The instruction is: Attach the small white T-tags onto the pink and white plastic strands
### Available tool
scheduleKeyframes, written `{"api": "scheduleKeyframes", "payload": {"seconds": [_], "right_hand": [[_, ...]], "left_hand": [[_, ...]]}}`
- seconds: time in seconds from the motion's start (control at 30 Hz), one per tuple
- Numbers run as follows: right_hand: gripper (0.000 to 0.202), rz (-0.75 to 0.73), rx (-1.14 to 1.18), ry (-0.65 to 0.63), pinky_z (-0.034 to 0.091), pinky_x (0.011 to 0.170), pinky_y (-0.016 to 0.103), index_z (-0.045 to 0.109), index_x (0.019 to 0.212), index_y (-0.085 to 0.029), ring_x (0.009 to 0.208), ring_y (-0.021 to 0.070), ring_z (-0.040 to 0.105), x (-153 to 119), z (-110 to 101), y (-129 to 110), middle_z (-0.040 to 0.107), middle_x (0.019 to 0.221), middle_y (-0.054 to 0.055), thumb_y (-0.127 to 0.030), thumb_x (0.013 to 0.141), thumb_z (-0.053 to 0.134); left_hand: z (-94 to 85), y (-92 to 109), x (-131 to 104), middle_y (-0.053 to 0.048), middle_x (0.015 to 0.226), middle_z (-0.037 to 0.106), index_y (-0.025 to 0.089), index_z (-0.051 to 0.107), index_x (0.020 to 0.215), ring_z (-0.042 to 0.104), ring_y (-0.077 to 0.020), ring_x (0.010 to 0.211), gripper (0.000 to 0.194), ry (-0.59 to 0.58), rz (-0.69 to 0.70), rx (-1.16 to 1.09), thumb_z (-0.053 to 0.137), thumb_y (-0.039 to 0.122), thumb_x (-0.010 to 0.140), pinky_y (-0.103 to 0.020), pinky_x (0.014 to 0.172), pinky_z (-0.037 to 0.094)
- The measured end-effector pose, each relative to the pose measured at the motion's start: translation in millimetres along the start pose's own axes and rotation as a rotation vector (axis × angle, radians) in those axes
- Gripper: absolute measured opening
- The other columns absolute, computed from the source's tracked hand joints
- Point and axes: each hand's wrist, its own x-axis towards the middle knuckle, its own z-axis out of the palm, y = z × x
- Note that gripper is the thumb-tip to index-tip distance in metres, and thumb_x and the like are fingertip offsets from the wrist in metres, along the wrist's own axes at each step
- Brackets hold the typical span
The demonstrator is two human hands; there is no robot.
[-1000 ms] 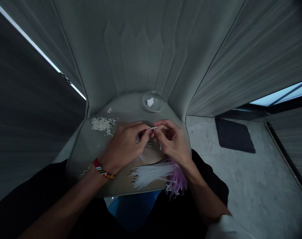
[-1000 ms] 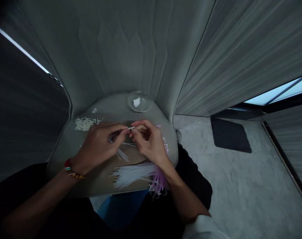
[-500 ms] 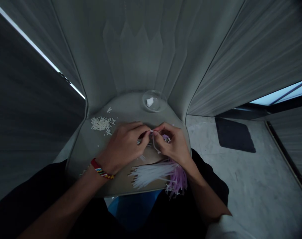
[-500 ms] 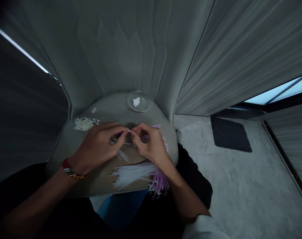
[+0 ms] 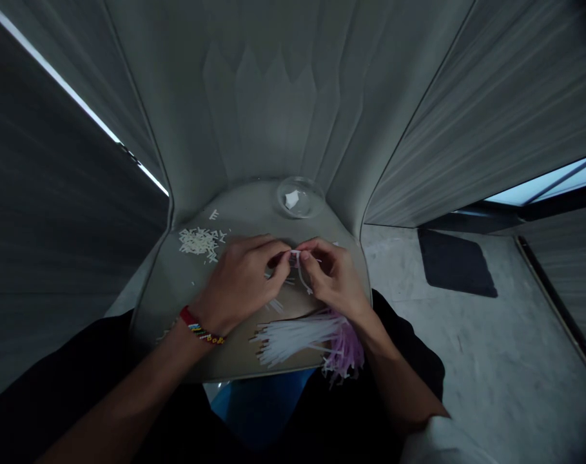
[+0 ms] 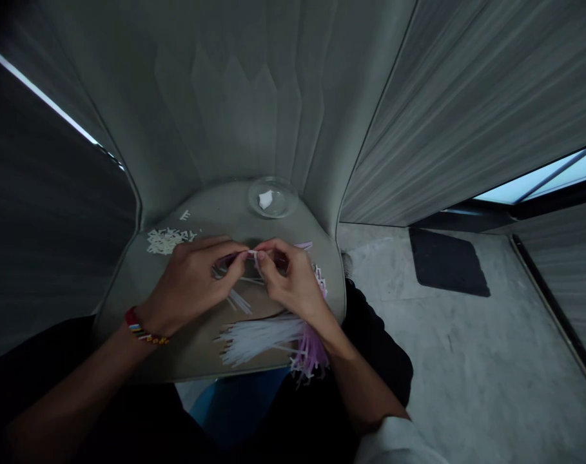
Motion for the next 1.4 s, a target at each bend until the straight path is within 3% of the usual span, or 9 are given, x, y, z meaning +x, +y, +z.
{"api": "scheduleKeyframes", "payload": {"seconds": [0.27, 0.5, 0.8, 1.17, 1.4], "right_hand": [[0.027, -0.012, -0.09, -0.061, 0.04, 0.056, 0.025, 0.07, 0.089, -0.018, 0.062, 0.0123, 0.052, 0.0, -0.3, -2.3, 0.06, 0.07, 0.0, -0.037, 0.1, 0.054], [0.027, -0.016, -0.071, -0.065, 0.037, 0.056, 0.026, 0.072, 0.104, -0.019, 0.06, 0.0124, 0.049, -1.2, 3.7, 1.7, 0.059, 0.071, 0.0, -0.037, 0.102, 0.052], [0.026, -0.046, -0.151, -0.01, 0.039, 0.059, 0.026, 0.072, 0.104, -0.02, 0.061, 0.0131, 0.051, -2.5, 5.8, 3.2, 0.06, 0.072, -0.001, -0.034, 0.102, 0.05], [0.023, -0.125, -0.326, 0.025, 0.034, 0.054, 0.026, 0.071, 0.095, -0.019, 0.057, 0.0123, 0.051, -2.6, 2.6, 1.0, 0.062, 0.068, -0.001, -0.025, 0.098, 0.049], [0.023, -0.101, -0.356, 0.011, 0.038, 0.057, 0.026, 0.073, 0.095, -0.02, 0.06, 0.013, 0.058, -3.5, 0.0, 1.7, 0.068, 0.071, 0.0, -0.027, 0.099, 0.052]], "left_hand": [[2.7, -0.5, -0.6, -0.001, 0.08, 0.069, 0.02, 0.072, 0.091, 0.062, -0.0151, 0.073, 0.016, 0.009, -0.016, 0.008, 0.057, 0.02, 0.096, -0.031, 0.07, 0.046], [5.3, -3.0, -3.8, -0.003, 0.087, 0.069, 0.021, 0.074, 0.098, 0.065, -0.0172, 0.08, 0.017, 0.049, -0.01, 0.039, 0.057, 0.024, 0.097, -0.033, 0.075, 0.049], [4.4, -3.6, -4.7, -0.004, 0.092, 0.071, 0.023, 0.074, 0.105, 0.067, -0.0185, 0.085, 0.018, 0.036, 0.011, 0.052, 0.058, 0.026, 0.098, -0.034, 0.079, 0.052], [5.2, -2.5, -4.4, -0.004, 0.089, 0.071, 0.022, 0.073, 0.101, 0.066, -0.0181, 0.083, 0.017, 0.013, 0.043, 0.111, 0.057, 0.023, 0.096, -0.033, 0.076, 0.051], [1.0, -0.9, -4.1, -0.003, 0.077, 0.063, 0.019, 0.071, 0.086, 0.062, -0.0166, 0.073, 0.022, -0.042, 0.011, 0.126, 0.054, 0.026, 0.098, -0.033, 0.069, 0.046]]}}
